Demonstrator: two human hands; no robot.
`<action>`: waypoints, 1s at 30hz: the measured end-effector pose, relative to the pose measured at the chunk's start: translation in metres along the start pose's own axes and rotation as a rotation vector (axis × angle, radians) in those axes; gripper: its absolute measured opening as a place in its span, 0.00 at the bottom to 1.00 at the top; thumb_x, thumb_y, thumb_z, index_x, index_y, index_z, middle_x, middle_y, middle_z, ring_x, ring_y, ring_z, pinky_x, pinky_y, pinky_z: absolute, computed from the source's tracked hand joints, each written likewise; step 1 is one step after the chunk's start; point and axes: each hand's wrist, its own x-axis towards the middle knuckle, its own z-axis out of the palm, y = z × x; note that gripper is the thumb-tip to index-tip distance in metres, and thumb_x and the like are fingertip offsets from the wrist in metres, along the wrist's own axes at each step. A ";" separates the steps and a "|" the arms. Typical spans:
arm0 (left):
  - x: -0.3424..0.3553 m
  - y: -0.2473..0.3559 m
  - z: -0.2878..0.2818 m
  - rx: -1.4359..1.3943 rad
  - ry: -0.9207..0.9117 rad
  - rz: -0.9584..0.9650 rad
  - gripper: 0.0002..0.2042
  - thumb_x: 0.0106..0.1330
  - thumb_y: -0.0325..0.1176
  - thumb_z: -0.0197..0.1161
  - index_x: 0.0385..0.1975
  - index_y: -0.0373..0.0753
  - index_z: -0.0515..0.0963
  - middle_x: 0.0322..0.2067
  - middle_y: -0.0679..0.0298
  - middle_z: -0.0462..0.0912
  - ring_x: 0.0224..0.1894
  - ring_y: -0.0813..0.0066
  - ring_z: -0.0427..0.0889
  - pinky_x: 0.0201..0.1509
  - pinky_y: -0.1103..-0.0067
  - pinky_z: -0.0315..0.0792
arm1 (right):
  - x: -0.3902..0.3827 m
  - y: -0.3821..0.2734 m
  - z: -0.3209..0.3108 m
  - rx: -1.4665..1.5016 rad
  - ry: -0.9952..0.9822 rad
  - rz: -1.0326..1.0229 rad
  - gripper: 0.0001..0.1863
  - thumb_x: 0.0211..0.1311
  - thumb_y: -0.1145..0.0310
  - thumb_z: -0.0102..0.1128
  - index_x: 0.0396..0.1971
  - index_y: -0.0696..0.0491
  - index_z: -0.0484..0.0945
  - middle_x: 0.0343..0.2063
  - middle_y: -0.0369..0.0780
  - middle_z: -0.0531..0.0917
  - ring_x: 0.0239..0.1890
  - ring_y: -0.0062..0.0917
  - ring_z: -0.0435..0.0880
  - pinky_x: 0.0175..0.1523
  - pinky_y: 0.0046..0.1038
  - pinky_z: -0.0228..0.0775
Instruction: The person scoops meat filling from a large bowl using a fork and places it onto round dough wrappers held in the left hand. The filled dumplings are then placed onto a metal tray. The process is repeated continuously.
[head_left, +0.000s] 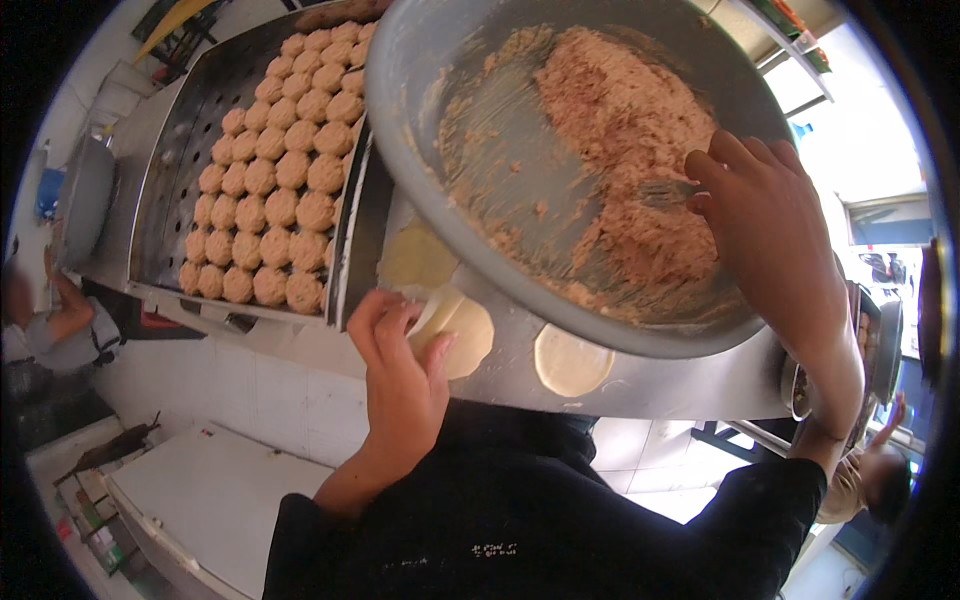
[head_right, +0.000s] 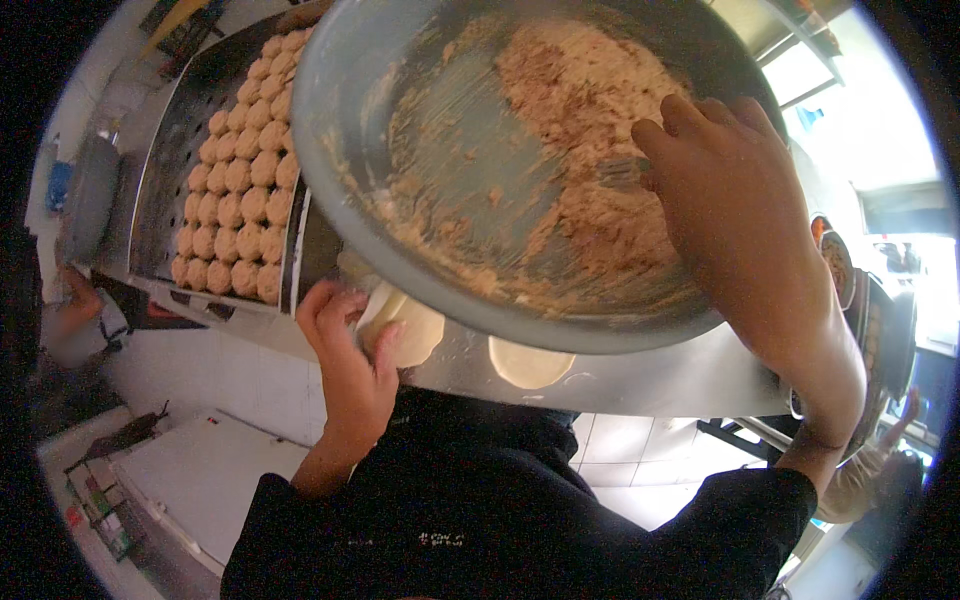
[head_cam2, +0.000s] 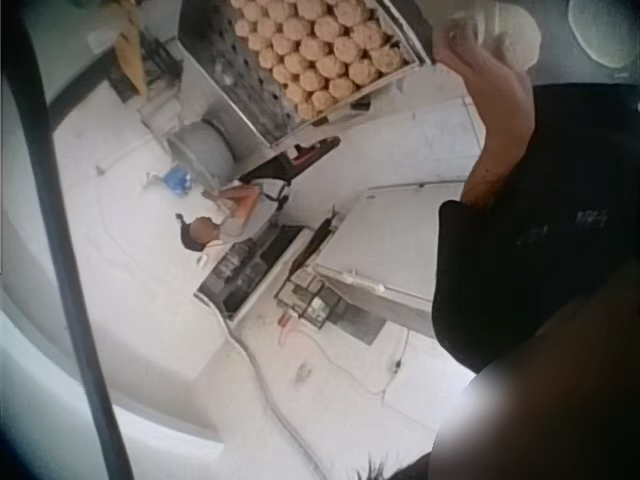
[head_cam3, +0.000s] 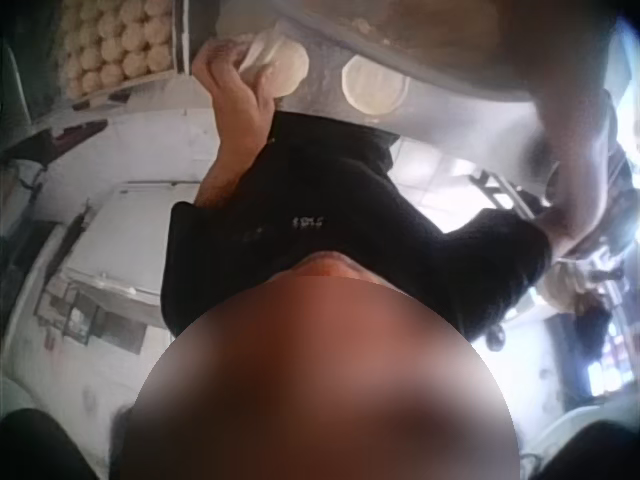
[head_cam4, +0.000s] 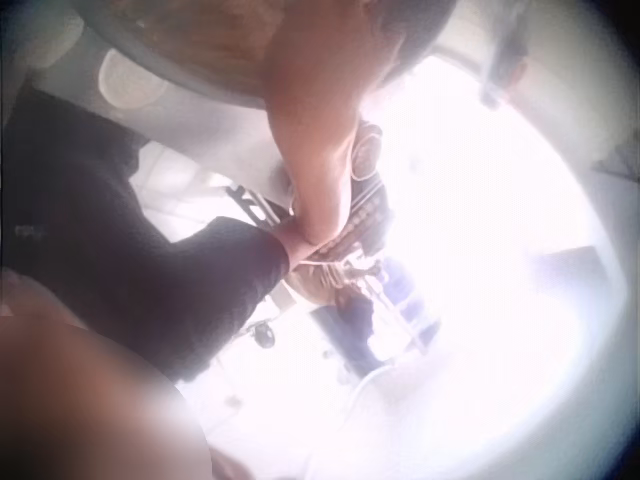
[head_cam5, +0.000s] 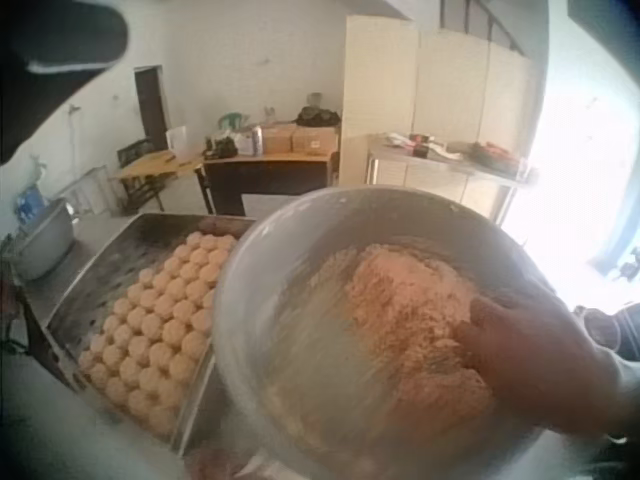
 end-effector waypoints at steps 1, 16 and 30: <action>0.002 -0.001 -0.004 -0.015 -0.019 0.000 0.28 0.66 0.18 0.72 0.64 0.32 0.69 0.64 0.44 0.65 0.62 0.47 0.76 0.62 0.62 0.79 | 0.006 -0.005 0.001 -0.017 -0.042 -0.032 0.15 0.59 0.81 0.66 0.46 0.53 0.84 0.42 0.42 0.86 0.51 0.40 0.88 0.57 0.40 0.79; 0.011 0.000 -0.015 -0.072 -0.067 0.187 0.16 0.65 0.14 0.67 0.52 0.31 0.78 0.57 0.46 0.82 0.53 0.45 0.83 0.58 0.60 0.78 | -0.063 -0.170 0.042 1.018 0.235 -0.077 0.22 0.59 0.68 0.76 0.53 0.56 0.84 0.46 0.43 0.87 0.44 0.40 0.89 0.48 0.36 0.83; -0.009 0.008 -0.012 -0.292 0.085 0.079 0.12 0.71 0.17 0.67 0.51 0.32 0.76 0.51 0.44 0.86 0.52 0.49 0.86 0.58 0.66 0.80 | -0.048 -0.212 0.071 1.527 0.248 0.281 0.15 0.67 0.77 0.71 0.52 0.56 0.83 0.49 0.47 0.87 0.51 0.46 0.88 0.54 0.43 0.79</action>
